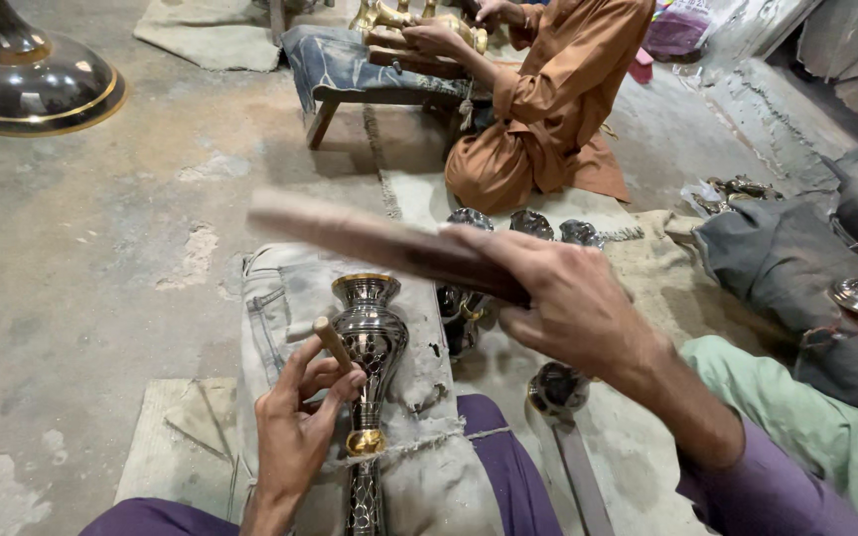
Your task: The person sits on the floor and decorates a silver metal vase, holding a small punch against the vase surface with one hand and striking it with a wooden mallet in the other hand, working around the vase body to emboss a pattern. Other workers hammer brass items nearby.
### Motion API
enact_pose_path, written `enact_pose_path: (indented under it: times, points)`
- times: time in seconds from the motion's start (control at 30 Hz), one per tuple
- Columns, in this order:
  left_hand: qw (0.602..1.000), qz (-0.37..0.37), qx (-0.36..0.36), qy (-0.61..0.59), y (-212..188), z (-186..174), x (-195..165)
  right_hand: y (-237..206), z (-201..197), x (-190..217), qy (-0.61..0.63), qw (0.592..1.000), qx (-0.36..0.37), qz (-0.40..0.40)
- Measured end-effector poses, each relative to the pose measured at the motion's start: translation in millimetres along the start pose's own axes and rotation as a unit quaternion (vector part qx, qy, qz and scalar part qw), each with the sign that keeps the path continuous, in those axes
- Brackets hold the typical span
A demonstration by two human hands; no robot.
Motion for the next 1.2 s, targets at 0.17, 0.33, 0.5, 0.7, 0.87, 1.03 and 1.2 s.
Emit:
enact_pose_path:
  times: [0.17, 0.33, 0.5, 0.7, 0.87, 1.03, 1.2]
  points:
    - [0.999, -0.009, -0.024, 0.042, -3.4, 0.7, 0.4, 21.4, 4.2, 20.1, -0.111, 0.989, 0.098, 0.019]
    - [0.999, -0.008, -0.030, 0.021, -7.0, 1.3, 2.0, 29.1, 8.0, 32.8, -0.158, 0.983, 0.072, -0.050]
    - [0.997, -0.052, -0.025, 0.052, -8.2, 1.0, 3.5, 24.2, 7.1, 28.7, -0.085, 0.992, 0.090, -0.009]
    - [0.998, 0.007, -0.034, 0.061, -6.2, 0.2, 0.4, 13.3, 0.6, 20.8, -0.097, 0.989, 0.102, 0.037]
    - [0.999, 0.015, -0.023, 0.045, -1.1, 3.0, -2.1, 4.9, -1.5, 6.2, -0.160, 0.977, 0.127, 0.059]
    - [0.998, 0.028, -0.037, 0.044, -2.3, 5.3, -6.5, -0.6, 4.9, 0.4, -0.206, 0.964, 0.164, 0.028]
    - [0.996, 0.058, -0.053, 0.042, -4.8, 6.1, -6.5, 2.9, 1.5, 2.8, -0.157, 0.984, 0.080, 0.011]
Point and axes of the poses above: each hand's wrist, its own y-axis towards the middle knuckle, its own z-axis out of the palm, x = y × z, the point moved 2 cm from there along y, towards the middle knuckle, and after that the axes turned 5 degrees about -x, right-handed, at the moved point
